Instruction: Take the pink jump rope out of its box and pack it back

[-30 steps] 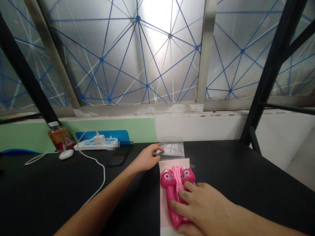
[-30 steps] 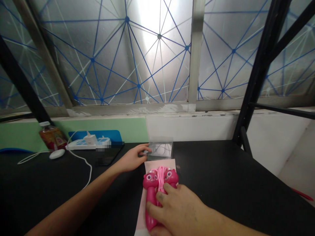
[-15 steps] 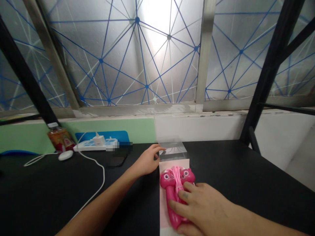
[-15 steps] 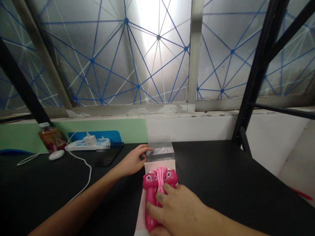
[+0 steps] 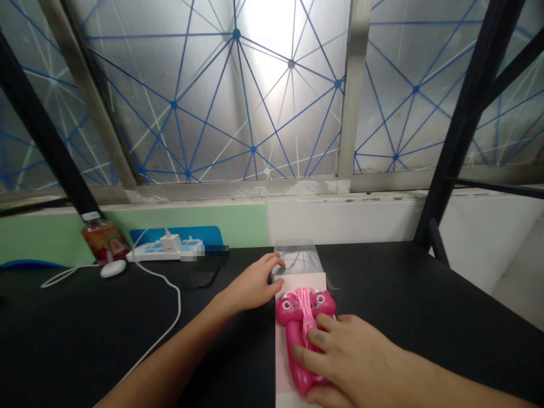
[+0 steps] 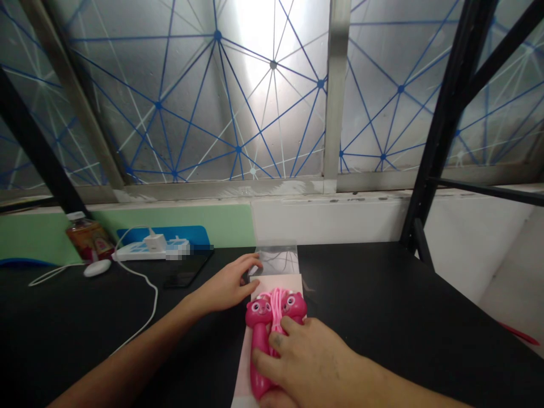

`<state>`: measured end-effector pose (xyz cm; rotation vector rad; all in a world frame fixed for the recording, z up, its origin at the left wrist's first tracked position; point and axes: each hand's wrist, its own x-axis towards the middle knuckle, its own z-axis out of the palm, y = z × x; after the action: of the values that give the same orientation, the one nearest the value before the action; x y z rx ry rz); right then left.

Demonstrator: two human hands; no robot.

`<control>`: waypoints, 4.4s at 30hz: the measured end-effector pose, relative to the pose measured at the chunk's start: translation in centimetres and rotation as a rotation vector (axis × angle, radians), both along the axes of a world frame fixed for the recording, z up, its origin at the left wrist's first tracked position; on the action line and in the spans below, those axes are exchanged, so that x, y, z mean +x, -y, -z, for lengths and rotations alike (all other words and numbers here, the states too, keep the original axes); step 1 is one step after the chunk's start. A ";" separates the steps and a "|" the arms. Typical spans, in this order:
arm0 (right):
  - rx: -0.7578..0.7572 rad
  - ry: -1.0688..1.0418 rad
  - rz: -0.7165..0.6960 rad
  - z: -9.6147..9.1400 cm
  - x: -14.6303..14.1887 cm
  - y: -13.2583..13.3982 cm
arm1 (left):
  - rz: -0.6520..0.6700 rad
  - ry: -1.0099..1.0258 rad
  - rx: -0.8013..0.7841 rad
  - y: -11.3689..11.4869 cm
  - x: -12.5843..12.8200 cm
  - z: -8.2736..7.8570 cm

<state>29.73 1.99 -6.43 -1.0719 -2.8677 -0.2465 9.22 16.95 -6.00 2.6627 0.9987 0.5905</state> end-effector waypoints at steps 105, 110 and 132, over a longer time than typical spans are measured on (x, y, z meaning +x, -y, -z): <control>-0.410 -0.688 0.291 2.1 6.0 -5.4 | 0.021 -0.110 -0.143 3.4 -1.4 -0.3; -0.226 -0.579 0.357 2.6 6.0 -5.5 | 0.023 -0.104 -0.134 3.3 -1.2 -0.1; 0.088 -0.289 0.086 3.1 4.6 -5.1 | 0.024 -0.118 -0.040 2.8 -0.9 0.7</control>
<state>34.28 7.13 -9.53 -1.1136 -2.5364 -0.2019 8.32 14.12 -6.68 2.6968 0.9966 0.4076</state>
